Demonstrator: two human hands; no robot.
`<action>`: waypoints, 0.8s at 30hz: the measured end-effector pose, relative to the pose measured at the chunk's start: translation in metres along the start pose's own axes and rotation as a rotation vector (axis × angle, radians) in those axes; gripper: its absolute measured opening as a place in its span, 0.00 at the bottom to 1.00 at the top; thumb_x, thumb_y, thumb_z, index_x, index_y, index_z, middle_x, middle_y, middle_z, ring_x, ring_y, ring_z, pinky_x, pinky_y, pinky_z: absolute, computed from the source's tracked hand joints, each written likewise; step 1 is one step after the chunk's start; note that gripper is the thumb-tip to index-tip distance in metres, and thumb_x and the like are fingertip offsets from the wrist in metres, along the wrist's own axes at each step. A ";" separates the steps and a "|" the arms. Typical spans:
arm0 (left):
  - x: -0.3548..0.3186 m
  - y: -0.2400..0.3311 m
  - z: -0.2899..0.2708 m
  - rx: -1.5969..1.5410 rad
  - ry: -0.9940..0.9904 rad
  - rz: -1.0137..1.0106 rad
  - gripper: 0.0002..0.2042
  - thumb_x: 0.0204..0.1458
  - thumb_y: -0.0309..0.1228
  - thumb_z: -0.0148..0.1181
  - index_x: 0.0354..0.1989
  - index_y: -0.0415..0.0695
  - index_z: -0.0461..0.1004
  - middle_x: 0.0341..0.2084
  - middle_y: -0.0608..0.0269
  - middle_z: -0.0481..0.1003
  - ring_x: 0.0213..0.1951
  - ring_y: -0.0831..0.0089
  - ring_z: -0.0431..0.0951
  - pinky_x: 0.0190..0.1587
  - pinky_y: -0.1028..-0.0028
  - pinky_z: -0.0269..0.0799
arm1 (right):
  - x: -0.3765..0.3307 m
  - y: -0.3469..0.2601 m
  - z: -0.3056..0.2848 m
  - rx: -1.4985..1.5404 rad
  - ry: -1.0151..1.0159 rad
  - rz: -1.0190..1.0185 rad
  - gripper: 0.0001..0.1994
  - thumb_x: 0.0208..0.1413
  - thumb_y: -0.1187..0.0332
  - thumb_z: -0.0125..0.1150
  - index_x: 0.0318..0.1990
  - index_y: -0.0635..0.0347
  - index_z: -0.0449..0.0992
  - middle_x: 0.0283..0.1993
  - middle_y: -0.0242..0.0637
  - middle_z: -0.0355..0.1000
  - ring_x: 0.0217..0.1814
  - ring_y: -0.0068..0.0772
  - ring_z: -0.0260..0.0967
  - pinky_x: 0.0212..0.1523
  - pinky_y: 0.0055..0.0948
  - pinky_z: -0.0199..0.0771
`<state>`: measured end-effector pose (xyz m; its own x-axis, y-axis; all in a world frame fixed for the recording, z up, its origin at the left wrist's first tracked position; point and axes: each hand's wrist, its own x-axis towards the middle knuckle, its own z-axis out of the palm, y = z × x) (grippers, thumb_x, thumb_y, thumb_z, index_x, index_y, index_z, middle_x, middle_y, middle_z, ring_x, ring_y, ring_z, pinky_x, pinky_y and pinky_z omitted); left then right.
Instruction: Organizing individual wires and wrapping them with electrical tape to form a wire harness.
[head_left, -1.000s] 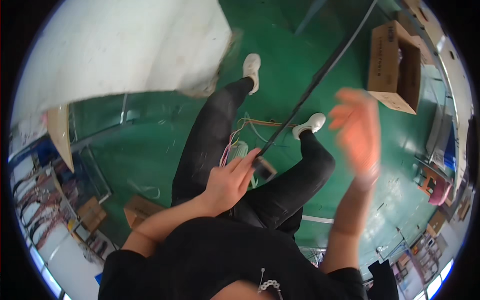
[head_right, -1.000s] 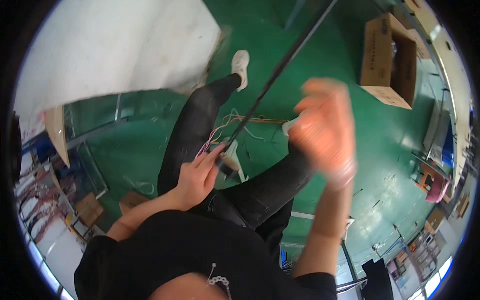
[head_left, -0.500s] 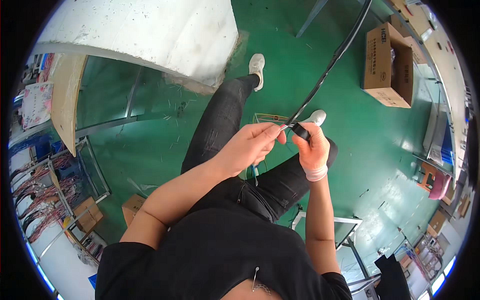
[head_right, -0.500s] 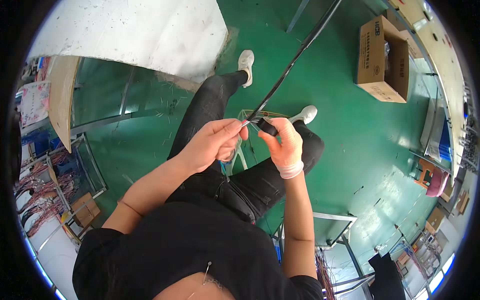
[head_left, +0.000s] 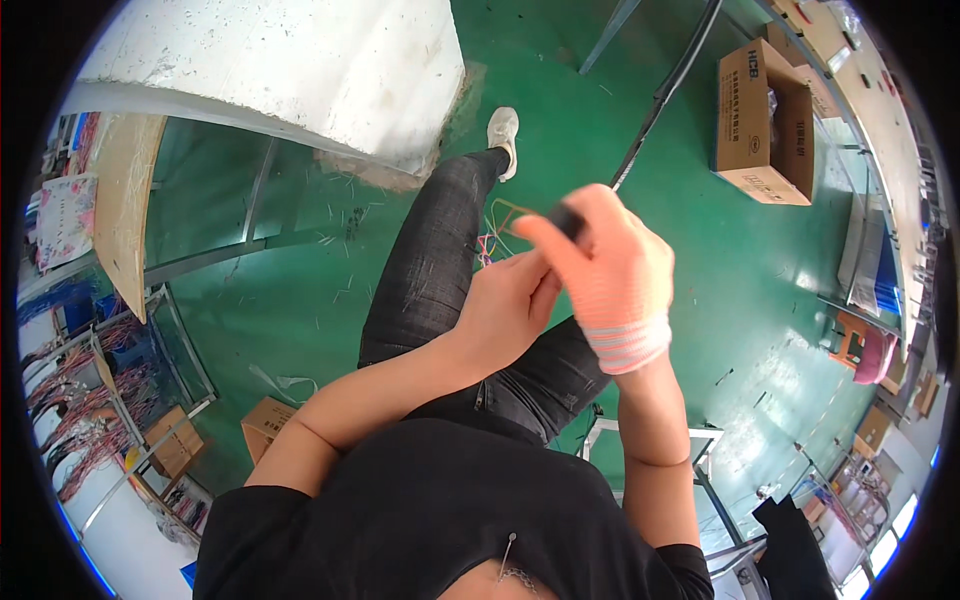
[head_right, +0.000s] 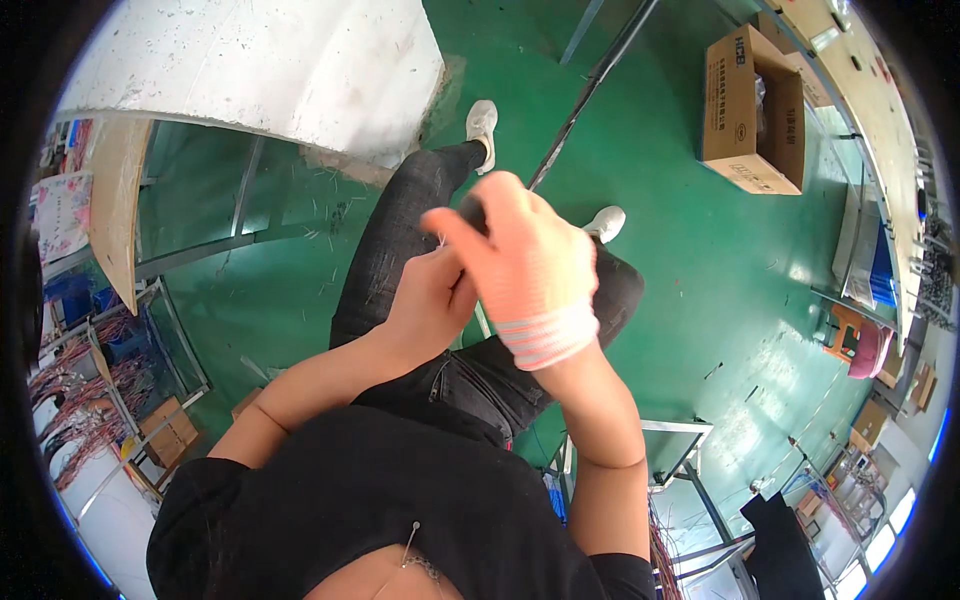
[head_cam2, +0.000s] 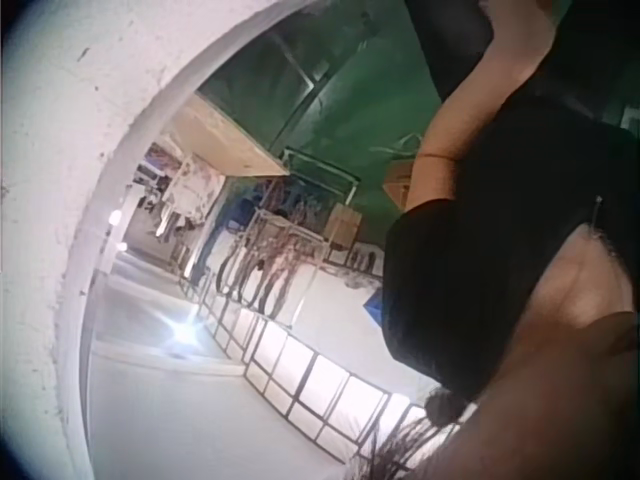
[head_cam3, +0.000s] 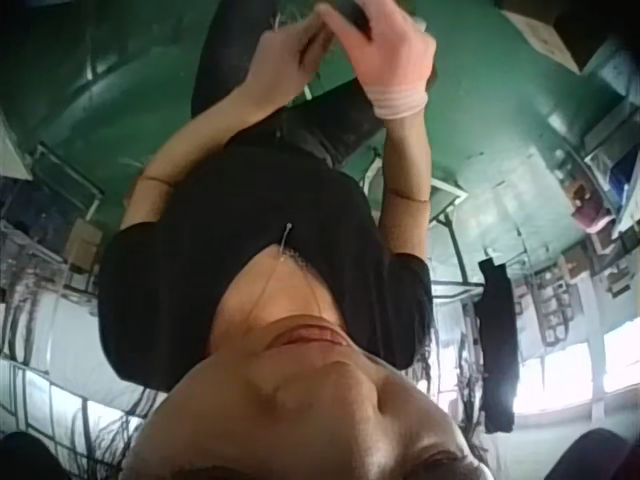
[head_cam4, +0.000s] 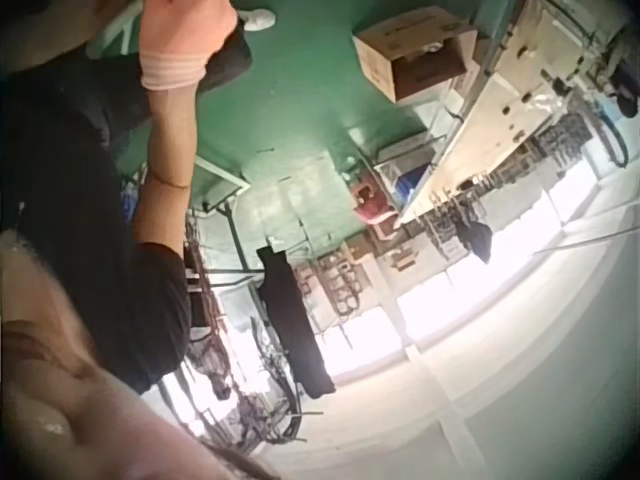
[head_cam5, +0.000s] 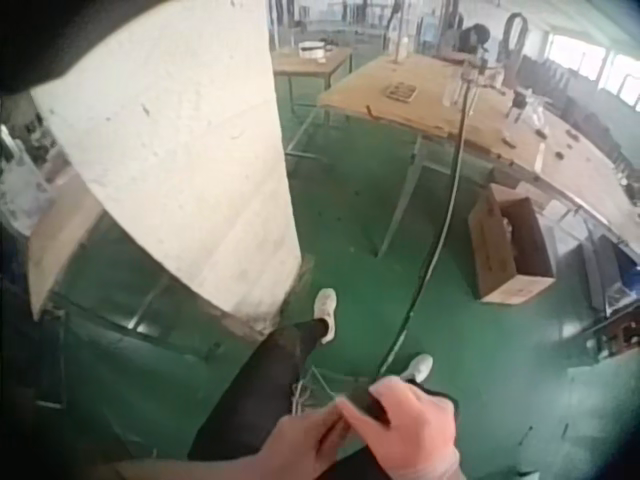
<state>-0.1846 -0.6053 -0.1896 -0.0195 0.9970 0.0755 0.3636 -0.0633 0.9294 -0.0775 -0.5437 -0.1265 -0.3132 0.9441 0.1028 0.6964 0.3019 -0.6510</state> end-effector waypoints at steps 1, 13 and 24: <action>-0.002 0.002 0.000 -0.005 -0.003 0.003 0.07 0.60 0.29 0.49 0.38 0.40 0.72 0.18 0.51 0.70 0.20 0.52 0.70 0.23 0.65 0.63 | -0.002 -0.001 -0.002 -0.005 0.003 0.003 0.10 0.48 0.68 0.67 0.28 0.62 0.70 0.20 0.26 0.66 0.19 0.15 0.58 0.19 0.18 0.59; 0.011 0.010 -0.019 -0.487 -0.293 -0.337 0.16 0.64 0.37 0.45 0.34 0.37 0.73 0.16 0.75 0.61 0.22 0.87 0.56 0.24 0.81 0.52 | 0.006 0.071 0.020 1.197 -0.523 0.239 0.10 0.56 0.68 0.58 0.41 0.65 0.73 0.33 0.31 0.71 0.28 0.20 0.65 0.30 0.21 0.66; 0.017 -0.025 -0.022 -0.060 -0.038 -0.082 0.11 0.60 0.31 0.50 0.31 0.37 0.73 0.11 0.61 0.63 0.14 0.80 0.60 0.18 0.73 0.56 | -0.062 0.074 0.029 -0.261 0.020 0.052 0.04 0.47 0.72 0.57 0.26 0.64 0.73 0.22 0.43 0.70 0.19 0.37 0.65 0.22 0.26 0.63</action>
<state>-0.2147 -0.5874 -0.2040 -0.0108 0.9998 -0.0147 0.3055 0.0173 0.9520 -0.0254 -0.5840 -0.2027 -0.2616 0.9609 0.0911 0.8549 0.2745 -0.4402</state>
